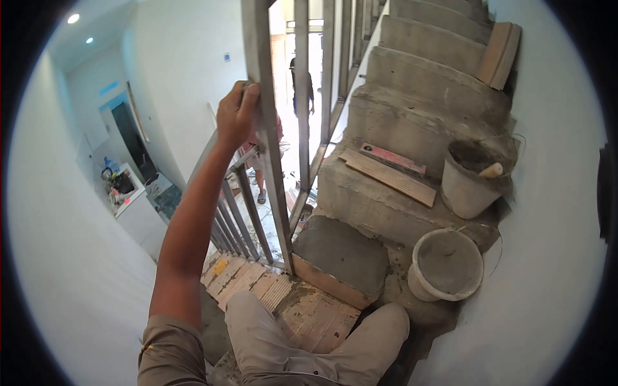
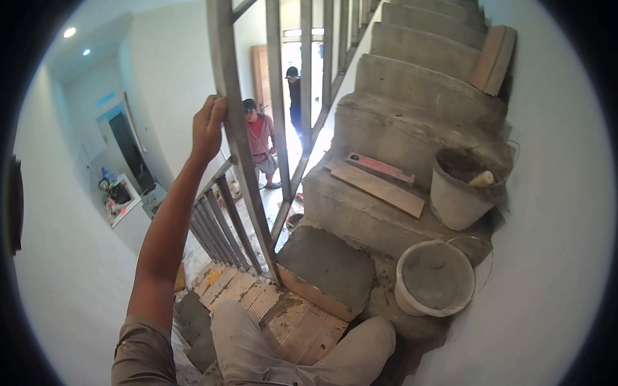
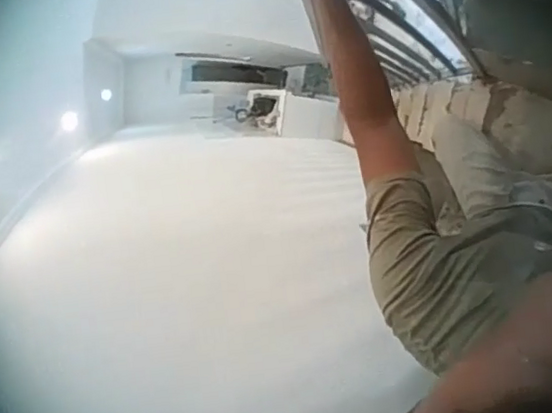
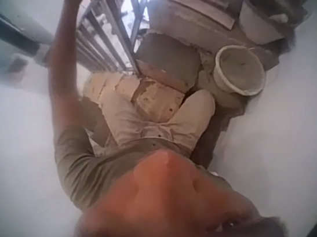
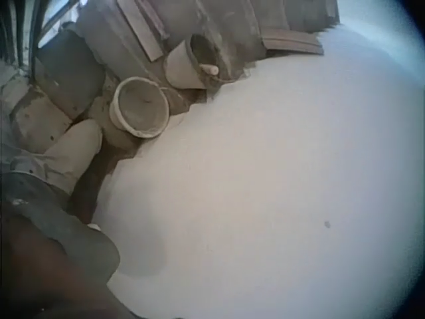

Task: Applying mortar and preparing to lay tiles on concrete stairs.

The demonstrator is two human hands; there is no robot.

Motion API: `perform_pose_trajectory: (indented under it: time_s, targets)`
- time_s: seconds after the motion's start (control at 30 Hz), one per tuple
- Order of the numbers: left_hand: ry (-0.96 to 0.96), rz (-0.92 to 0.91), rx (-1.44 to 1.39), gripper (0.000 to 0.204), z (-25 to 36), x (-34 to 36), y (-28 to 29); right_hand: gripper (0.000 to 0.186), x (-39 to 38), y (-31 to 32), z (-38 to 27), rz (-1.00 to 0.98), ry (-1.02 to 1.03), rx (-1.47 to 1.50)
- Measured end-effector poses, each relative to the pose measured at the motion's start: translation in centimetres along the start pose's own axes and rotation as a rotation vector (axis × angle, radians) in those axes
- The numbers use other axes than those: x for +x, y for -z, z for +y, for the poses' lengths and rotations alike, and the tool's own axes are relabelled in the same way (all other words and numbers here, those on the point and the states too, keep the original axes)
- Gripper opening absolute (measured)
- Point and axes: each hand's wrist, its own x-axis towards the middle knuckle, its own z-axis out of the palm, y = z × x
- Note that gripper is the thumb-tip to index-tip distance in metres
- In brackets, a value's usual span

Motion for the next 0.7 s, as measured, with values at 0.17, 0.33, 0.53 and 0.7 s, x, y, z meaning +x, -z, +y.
perform_pose_trajectory:
  time_s: [0.17,0.33,0.53,0.7]
  targets:
    - [0.031,-0.041,0.04,0.045,0.0,0.1,0.2,0.051,0.8,1.5,-1.3,0.019,0.014,-0.024]
    - [0.057,-0.035,0.06,0.045,0.2,0.0,0.4,0.051,1.0,2.2,-1.9,0.035,0.023,-0.033]
    - [0.041,-0.04,0.024,0.043,1.0,0.1,0.3,0.05,0.3,1.8,-2.0,0.048,-0.007,-0.024]
    - [0.0,-0.001,0.038,0.043,-1.7,-0.2,0.0,0.05,-0.7,1.1,-0.6,0.09,-0.033,-0.013]
